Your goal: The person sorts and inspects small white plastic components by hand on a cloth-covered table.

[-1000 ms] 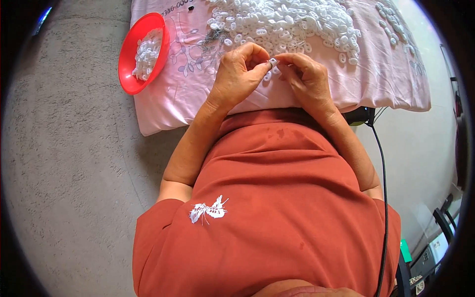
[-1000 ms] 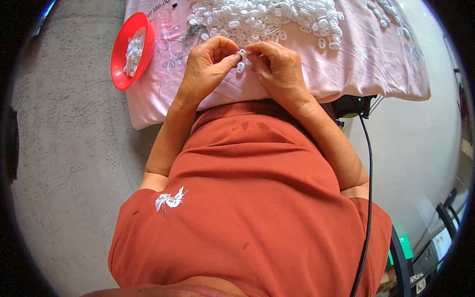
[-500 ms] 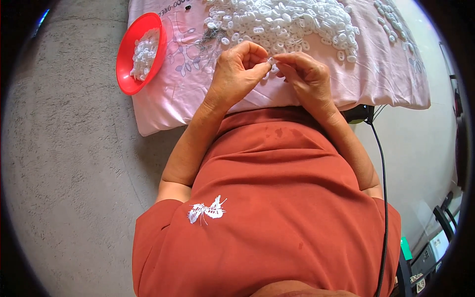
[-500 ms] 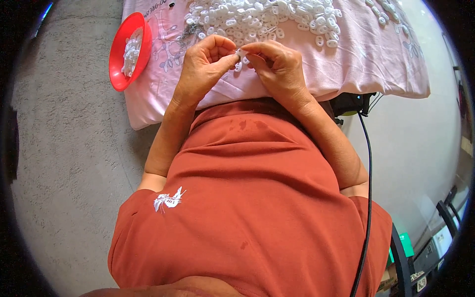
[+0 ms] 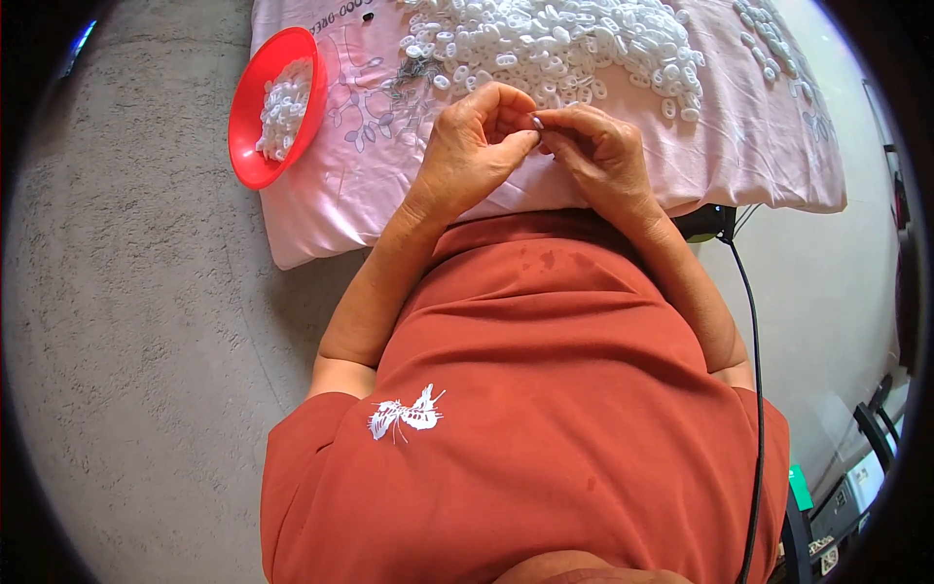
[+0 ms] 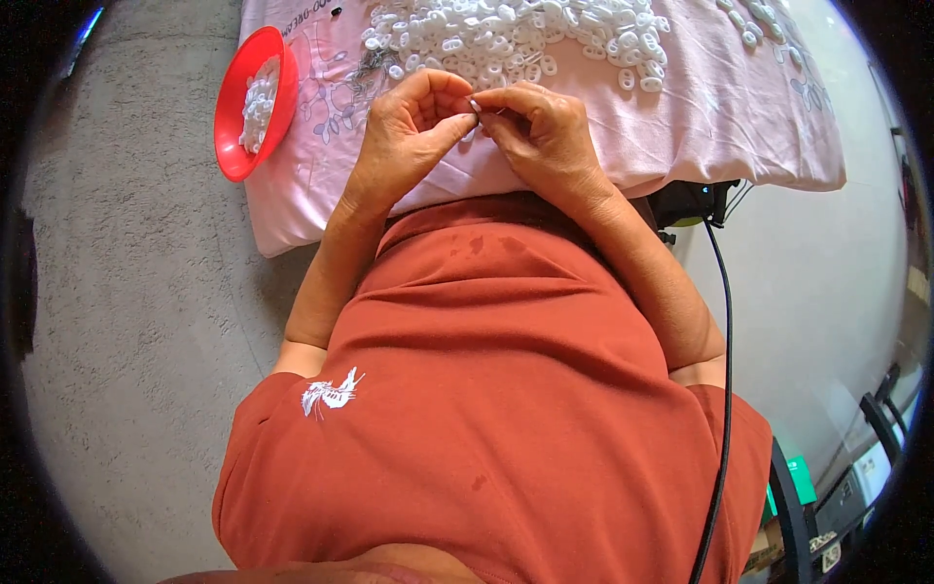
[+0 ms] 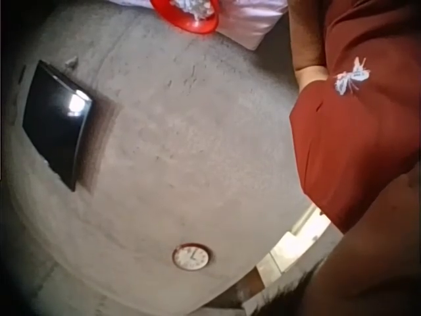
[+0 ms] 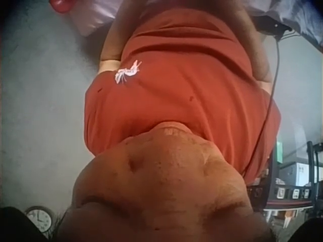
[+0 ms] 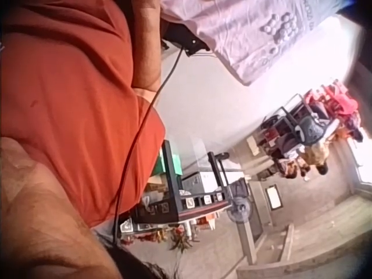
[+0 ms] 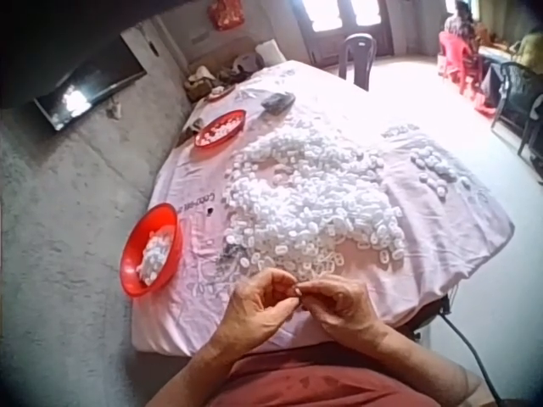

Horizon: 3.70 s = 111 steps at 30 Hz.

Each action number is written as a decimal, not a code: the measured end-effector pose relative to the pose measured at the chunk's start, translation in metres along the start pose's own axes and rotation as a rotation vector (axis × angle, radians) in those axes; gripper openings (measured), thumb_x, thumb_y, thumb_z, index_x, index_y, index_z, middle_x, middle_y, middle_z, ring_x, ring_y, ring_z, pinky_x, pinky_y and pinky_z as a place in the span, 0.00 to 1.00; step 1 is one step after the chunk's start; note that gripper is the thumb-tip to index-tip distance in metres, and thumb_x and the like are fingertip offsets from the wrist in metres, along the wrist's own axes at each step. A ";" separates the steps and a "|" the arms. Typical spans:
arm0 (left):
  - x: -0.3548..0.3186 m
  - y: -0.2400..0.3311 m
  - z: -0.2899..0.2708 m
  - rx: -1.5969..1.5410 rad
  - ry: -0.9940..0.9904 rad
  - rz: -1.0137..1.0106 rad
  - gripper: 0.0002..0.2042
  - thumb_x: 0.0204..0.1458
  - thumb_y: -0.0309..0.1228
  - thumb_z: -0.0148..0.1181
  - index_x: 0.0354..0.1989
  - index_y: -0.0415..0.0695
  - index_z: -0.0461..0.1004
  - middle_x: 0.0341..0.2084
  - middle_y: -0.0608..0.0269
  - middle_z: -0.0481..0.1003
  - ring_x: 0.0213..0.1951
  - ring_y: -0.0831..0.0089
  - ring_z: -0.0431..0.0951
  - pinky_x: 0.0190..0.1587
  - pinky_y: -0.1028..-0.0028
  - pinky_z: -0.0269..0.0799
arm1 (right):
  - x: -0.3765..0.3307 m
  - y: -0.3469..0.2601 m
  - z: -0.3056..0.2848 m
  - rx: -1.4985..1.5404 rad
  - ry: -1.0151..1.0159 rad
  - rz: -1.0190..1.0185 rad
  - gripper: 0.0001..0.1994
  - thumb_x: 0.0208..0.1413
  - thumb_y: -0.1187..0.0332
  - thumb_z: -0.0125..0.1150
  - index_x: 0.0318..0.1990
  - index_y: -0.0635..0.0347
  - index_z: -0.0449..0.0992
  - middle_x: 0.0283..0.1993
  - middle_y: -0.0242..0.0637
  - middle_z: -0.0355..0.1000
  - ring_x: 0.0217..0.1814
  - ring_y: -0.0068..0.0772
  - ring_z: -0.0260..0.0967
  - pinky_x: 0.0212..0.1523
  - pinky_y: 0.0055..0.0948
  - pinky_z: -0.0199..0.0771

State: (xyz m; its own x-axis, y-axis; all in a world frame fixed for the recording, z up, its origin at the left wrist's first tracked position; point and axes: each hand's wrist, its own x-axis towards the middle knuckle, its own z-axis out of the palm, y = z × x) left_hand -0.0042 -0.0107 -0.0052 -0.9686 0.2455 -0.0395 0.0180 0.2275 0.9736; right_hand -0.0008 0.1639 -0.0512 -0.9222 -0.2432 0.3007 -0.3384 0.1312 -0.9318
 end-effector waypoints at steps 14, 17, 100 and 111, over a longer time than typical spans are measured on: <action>-0.002 0.007 -0.045 0.464 0.126 0.010 0.03 0.53 0.23 0.59 0.34 0.37 0.76 0.26 0.69 0.76 0.29 0.84 0.74 0.35 0.82 0.70 | 0.002 -0.003 0.002 0.113 0.050 0.164 0.05 0.59 0.74 0.58 0.40 0.65 0.76 0.29 0.30 0.75 0.30 0.16 0.72 0.31 0.17 0.71; -0.011 0.001 -0.057 0.667 0.025 0.017 0.03 0.52 0.23 0.60 0.33 0.38 0.77 0.26 0.68 0.77 0.28 0.84 0.73 0.33 0.81 0.70 | 0.003 -0.005 0.003 0.113 0.046 0.176 0.05 0.59 0.73 0.58 0.39 0.66 0.76 0.27 0.29 0.74 0.28 0.15 0.70 0.30 0.16 0.70; -0.005 0.000 -0.019 0.692 -0.163 0.316 0.10 0.44 0.18 0.58 0.36 0.40 0.76 0.30 0.59 0.74 0.32 0.63 0.75 0.35 0.70 0.71 | 0.002 -0.003 -0.004 0.201 -0.060 0.178 0.05 0.61 0.72 0.56 0.38 0.64 0.75 0.27 0.26 0.69 0.26 0.13 0.63 0.28 0.16 0.66; -0.008 0.003 -0.022 0.755 -0.152 0.210 0.07 0.45 0.23 0.63 0.33 0.38 0.73 0.27 0.57 0.73 0.29 0.68 0.76 0.33 0.72 0.71 | 0.002 -0.006 -0.004 0.199 -0.063 0.196 0.05 0.60 0.72 0.57 0.38 0.65 0.75 0.27 0.26 0.70 0.26 0.13 0.63 0.28 0.16 0.66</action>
State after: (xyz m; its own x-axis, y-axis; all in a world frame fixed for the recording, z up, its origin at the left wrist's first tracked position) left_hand -0.0021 -0.0323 0.0026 -0.8829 0.4675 0.0446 0.4122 0.7259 0.5507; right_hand -0.0016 0.1669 -0.0441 -0.9507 -0.2921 0.1038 -0.1060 -0.0085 -0.9943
